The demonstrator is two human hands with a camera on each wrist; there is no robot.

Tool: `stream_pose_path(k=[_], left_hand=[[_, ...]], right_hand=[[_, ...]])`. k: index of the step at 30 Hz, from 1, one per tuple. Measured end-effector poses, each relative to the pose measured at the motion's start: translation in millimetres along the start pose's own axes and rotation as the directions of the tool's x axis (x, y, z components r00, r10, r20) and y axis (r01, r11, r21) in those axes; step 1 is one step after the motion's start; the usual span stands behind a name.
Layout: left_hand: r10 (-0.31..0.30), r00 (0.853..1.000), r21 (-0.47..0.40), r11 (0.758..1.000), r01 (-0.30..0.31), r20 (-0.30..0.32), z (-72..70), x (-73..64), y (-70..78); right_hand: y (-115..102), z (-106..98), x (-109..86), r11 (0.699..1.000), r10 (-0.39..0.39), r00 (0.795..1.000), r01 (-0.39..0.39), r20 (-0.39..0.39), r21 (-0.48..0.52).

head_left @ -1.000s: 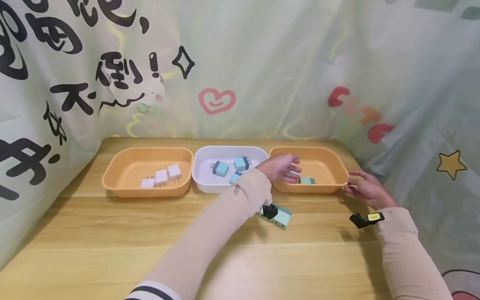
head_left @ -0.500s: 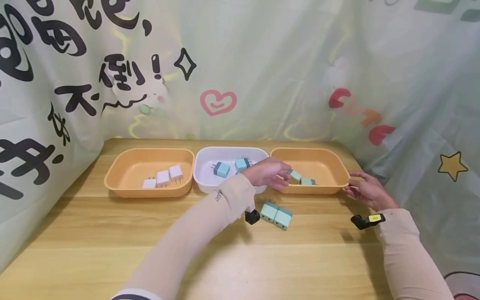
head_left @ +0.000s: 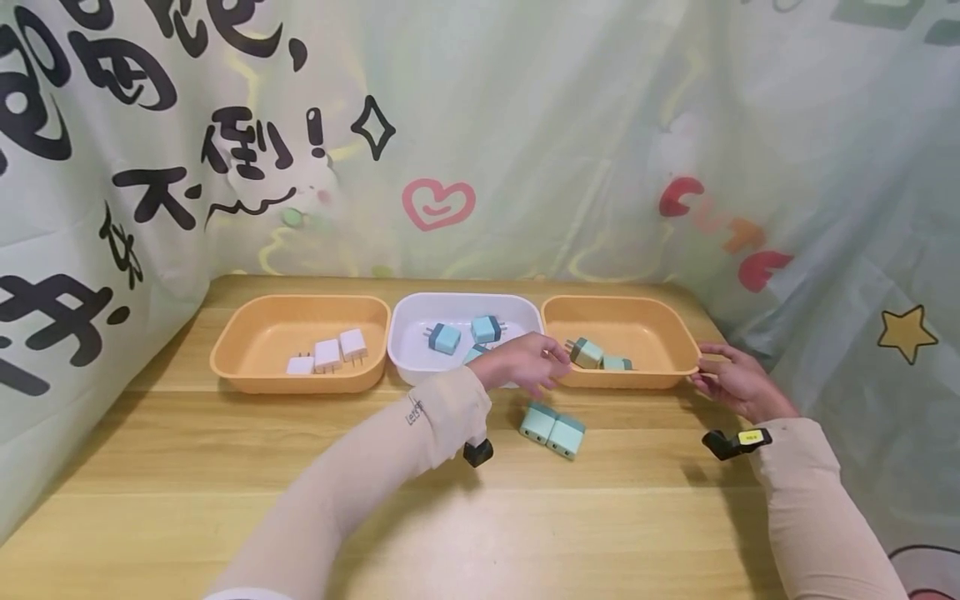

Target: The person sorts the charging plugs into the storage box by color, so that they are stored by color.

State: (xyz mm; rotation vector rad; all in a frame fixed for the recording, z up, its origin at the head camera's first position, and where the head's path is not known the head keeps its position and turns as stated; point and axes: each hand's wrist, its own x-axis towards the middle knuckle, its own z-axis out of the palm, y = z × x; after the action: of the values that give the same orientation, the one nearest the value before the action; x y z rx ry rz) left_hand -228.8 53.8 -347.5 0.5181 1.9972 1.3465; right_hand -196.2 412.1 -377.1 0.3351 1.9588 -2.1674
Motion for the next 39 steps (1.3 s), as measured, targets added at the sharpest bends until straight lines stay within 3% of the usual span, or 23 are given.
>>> stream_pose_path(k=[3, 6, 10, 14, 17, 20, 22, 28, 39], left_hand=[[0.027, 0.999, 0.112, 0.993, -0.024, -0.026, 2.4, -3.2, -4.0], [0.094, 0.995, 0.267, 0.961, -0.079, -0.044, 4.4, -5.9, -9.1], [0.209, 0.977, 0.47, 0.867, -0.167, -0.038, 6.1, -7.6, -17.0], [0.29, 0.957, 0.594, 0.772, -0.226, -0.013, 6.2, -7.7, -25.9], [0.301, 0.953, 0.659, 0.714, -0.235, 0.013, 6.1, -9.5, -29.7], [0.273, 0.961, 0.71, 0.669, -0.22, 0.041, 6.7, -12.3, -30.6], [0.241, 0.969, 0.734, 0.648, -0.204, 0.057, 8.2, -13.8, -30.9], [0.165, 0.983, 0.772, 0.615, -0.162, 0.076, 14.7, -13.8, -34.3], [0.2, 0.976, 0.808, 0.558, -0.186, 0.087, 20.6, -11.1, -44.5]], right_hand=[[0, -1, -0.9, 1.0, -0.008, 1.0, 0.008, 0.001, -0.003], [0, -1, -1.7, 1.0, -0.012, 1.0, 0.012, -0.002, -0.006], [-1, 0, -1.8, 1.0, -0.01, 1.0, 0.01, -0.004, -0.007], [-2, 2, 0.2, 1.0, -0.004, 1.0, 0.004, -0.01, -0.01], [-3, 3, 1.8, 1.0, 0.001, 1.0, -0.002, -0.017, -0.02], [-3, 5, 2.4, 1.0, 0.0, 1.0, 0.0, -0.019, -0.031], [-4, 6, 2.3, 0.999, -0.003, 1.0, 0.002, -0.019, -0.038], [-4, 6, 0.2, 1.0, 0.009, 1.0, -0.01, -0.023, -0.028], [-3, 4, -2.0, 0.999, 0.006, 1.0, -0.007, -0.026, -0.035]])
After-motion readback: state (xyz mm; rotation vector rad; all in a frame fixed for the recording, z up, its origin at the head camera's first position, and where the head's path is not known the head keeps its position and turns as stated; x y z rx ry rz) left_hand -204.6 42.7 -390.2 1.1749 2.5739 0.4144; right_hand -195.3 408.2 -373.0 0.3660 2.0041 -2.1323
